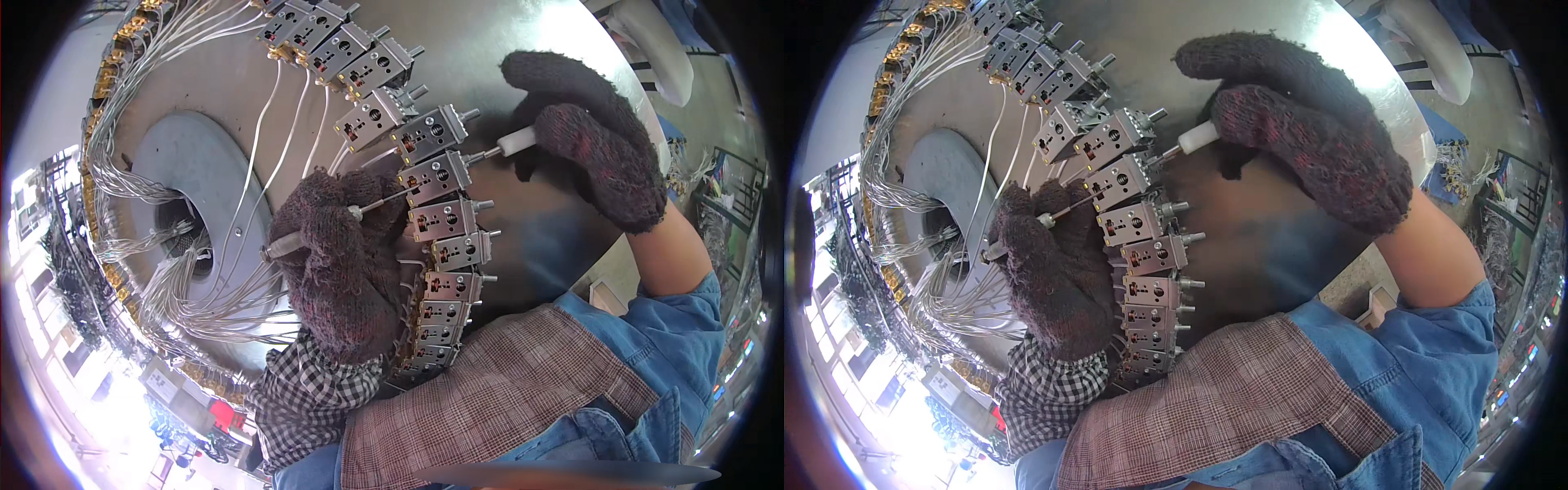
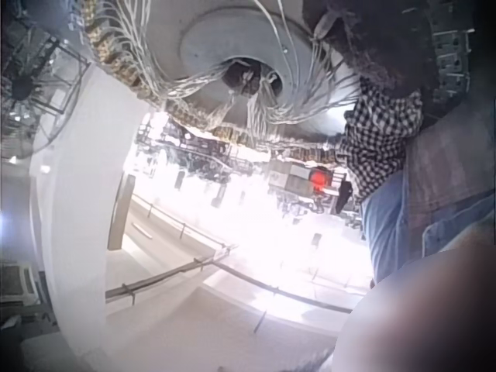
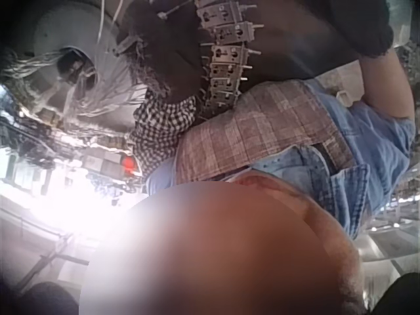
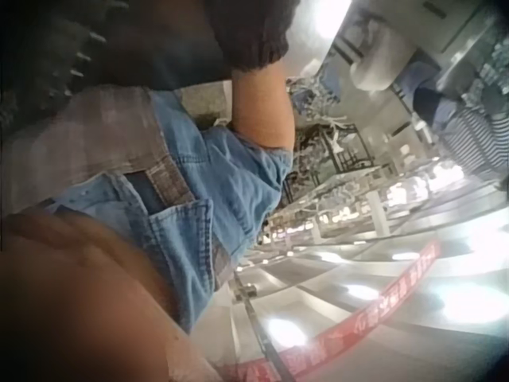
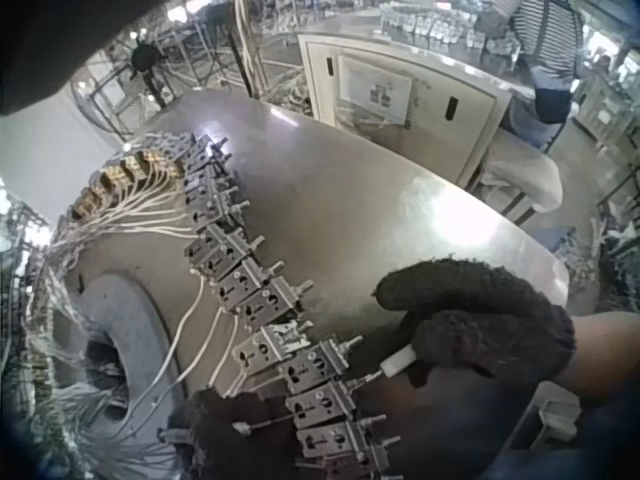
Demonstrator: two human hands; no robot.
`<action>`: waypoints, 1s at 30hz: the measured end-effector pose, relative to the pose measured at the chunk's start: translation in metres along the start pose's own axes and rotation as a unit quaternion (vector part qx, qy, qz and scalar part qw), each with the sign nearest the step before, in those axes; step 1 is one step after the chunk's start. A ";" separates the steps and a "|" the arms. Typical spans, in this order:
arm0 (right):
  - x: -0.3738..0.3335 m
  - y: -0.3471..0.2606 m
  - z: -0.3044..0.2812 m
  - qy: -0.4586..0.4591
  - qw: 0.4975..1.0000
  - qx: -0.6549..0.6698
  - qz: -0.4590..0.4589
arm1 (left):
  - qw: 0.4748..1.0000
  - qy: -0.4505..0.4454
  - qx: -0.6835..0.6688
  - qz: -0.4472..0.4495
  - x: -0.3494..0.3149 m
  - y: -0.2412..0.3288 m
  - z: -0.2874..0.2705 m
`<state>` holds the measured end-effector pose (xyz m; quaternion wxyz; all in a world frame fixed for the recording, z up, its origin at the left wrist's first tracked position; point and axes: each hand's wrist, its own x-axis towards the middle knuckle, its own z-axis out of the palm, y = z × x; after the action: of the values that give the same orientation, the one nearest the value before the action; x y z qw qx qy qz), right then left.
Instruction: Insert wires into connectors on a large circular industrial component using a specialized insertion tool.
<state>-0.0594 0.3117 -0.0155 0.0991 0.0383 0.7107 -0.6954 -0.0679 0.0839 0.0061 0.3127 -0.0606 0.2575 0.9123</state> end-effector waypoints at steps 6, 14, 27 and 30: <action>-0.003 -0.009 -0.002 0.002 0.997 0.057 0.055 | 0.974 0.123 0.043 0.188 -0.005 -0.024 -0.020; -0.002 -0.004 0.002 -0.003 0.999 0.045 0.003 | 0.964 0.159 0.091 0.190 -0.002 -0.025 -0.012; -0.004 -0.005 0.001 0.010 0.996 0.070 0.054 | 0.967 0.163 0.078 0.180 0.000 -0.019 -0.006; -0.003 -0.008 0.004 0.016 0.996 0.061 0.070 | 0.982 0.115 0.074 0.128 -0.001 -0.017 -0.010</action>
<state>-0.0575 0.3073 -0.0071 0.1335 0.1051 0.6639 -0.7282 -0.0572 0.0895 -0.0099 0.1650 -0.1085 0.3644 0.9101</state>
